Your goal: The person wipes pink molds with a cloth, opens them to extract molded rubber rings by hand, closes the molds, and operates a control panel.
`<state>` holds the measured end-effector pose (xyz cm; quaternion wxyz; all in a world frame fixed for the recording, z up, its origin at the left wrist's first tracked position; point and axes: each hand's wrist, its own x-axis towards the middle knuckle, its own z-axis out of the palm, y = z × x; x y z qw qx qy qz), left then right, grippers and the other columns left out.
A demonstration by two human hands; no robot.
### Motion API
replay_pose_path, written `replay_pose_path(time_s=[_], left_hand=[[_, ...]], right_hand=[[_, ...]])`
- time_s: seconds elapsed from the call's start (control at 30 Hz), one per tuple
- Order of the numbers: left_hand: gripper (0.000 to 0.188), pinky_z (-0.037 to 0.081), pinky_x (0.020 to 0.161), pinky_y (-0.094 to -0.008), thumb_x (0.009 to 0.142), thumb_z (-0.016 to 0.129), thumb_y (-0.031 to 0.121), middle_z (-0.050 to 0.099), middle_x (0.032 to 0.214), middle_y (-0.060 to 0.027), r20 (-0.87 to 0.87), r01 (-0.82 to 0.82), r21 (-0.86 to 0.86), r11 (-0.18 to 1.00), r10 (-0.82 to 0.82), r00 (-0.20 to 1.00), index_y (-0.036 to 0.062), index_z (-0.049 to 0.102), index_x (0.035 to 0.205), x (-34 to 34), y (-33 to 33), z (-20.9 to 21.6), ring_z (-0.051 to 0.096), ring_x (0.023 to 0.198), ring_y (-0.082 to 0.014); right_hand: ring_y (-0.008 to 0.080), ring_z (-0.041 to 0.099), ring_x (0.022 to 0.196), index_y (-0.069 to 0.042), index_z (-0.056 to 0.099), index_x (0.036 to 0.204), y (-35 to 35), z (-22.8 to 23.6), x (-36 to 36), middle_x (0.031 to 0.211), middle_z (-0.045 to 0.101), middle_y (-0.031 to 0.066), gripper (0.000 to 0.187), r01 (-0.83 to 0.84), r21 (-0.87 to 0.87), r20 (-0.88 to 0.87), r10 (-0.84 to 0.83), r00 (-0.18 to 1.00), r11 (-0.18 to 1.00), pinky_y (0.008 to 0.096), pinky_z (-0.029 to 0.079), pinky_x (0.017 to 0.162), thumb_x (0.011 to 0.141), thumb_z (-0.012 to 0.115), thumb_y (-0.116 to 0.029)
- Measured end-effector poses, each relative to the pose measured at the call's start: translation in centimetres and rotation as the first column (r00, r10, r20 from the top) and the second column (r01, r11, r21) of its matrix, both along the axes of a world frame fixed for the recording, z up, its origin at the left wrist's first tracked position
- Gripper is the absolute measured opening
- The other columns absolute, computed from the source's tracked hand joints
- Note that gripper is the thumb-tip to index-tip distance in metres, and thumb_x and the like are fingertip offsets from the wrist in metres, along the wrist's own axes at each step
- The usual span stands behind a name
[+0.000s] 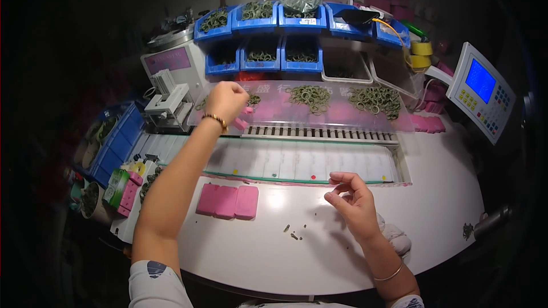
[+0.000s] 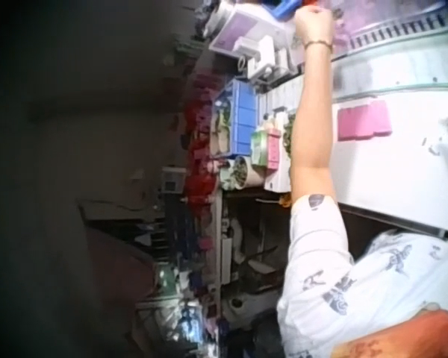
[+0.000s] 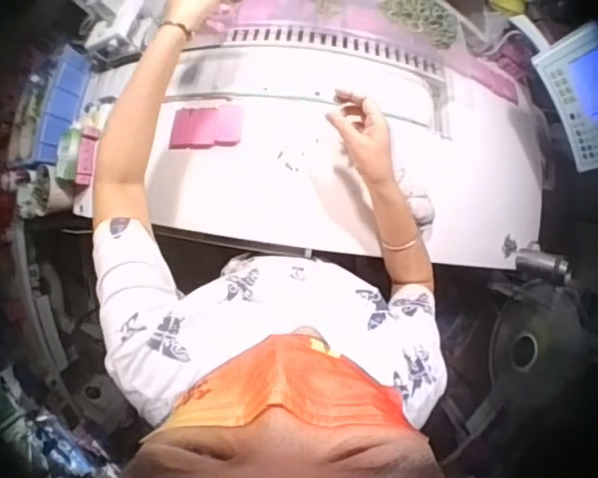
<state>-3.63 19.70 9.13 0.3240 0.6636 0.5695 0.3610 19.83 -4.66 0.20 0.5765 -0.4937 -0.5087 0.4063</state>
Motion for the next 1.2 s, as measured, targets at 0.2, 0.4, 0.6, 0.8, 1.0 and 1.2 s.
replay_pose_path(time_s=[0.2,0.4,0.6,0.8,1.0,1.2], left_hand=[[0.016,0.054,0.068,-0.0319,0.076,0.067,0.015,0.071,0.076,-0.0086,-0.221,-0.061,0.092,0.994,0.080,0.972,0.0036,0.074,0.083,-0.4,2.8,0.3,0.068,0.063,-0.0181],[0.031,0.059,0.051,-0.0388,0.085,0.071,0.031,0.060,0.071,-0.0073,0.554,0.036,-0.043,0.998,-0.007,0.833,0.0011,0.063,0.082,-1.9,-2.6,-0.6,0.064,0.059,-0.0172],[0.030,0.059,0.058,-0.0369,0.088,0.065,0.035,0.057,0.075,-0.0036,0.757,0.357,-0.320,0.878,0.010,0.654,0.0059,0.058,0.088,0.1,-10.1,-5.8,0.056,0.058,-0.0138],[0.018,0.046,0.046,-0.0300,0.092,0.056,0.025,0.057,0.077,-0.0075,0.853,0.490,-0.380,0.785,0.093,0.513,0.0073,0.052,0.090,4.6,-17.0,-8.9,0.057,0.056,-0.0185],[0.011,0.044,0.041,-0.0295,0.093,0.048,0.022,0.056,0.077,-0.0084,0.806,0.415,-0.485,0.770,0.209,0.554,0.0114,0.045,0.096,6.4,-20.0,-10.0,0.057,0.052,-0.0199],[0.012,0.036,0.038,-0.0262,0.094,0.043,0.017,0.051,0.075,-0.0037,0.711,0.322,-0.101,0.941,-0.158,0.686,0.0119,0.042,0.105,6.6,-19.8,-12.9,0.058,0.050,-0.0194]], right_hand=[[0.0113,0.057,0.086,-0.002,0.061,0.110,-1.1,1.8,0.8,0.108,0.059,0.0072,0.034,0.053,0.057,0.306,-0.068,0.950,0.997,0.0213,0.045,0.062,0.078,0.072,-0.002],[0.0322,0.058,0.093,-0.001,0.059,0.108,-4.3,3.4,4.2,0.111,0.057,0.0150,0.038,0.057,0.212,0.684,-0.190,0.704,0.976,0.0374,0.049,0.080,0.072,0.073,-0.003],[0.0347,0.054,0.107,-0.004,0.054,0.124,-6.2,1.7,7.2,0.120,0.054,0.0142,0.057,-0.055,-0.142,0.745,0.144,0.651,0.988,0.0403,0.045,0.090,0.071,0.074,-0.012],[0.0317,0.056,0.098,-0.009,0.050,0.132,-6.5,1.8,5.3,0.122,0.054,0.0112,0.066,-0.144,-0.064,0.923,0.113,0.367,0.987,0.0394,0.046,0.082,0.069,0.071,-0.006],[0.0248,0.056,0.090,-0.010,0.059,0.125,-6.0,5.8,2.6,0.125,0.059,0.0089,0.060,-0.081,0.452,0.865,-0.414,0.284,0.888,0.0361,0.043,0.073,0.066,0.062,0.004],[0.0204,0.055,0.082,-0.013,0.064,0.119,-7.1,3.8,0.1,0.127,0.061,0.0051,0.043,-0.346,0.356,0.934,-0.344,0.095,0.868,0.0318,0.043,0.069,0.076,0.060,-0.012]])
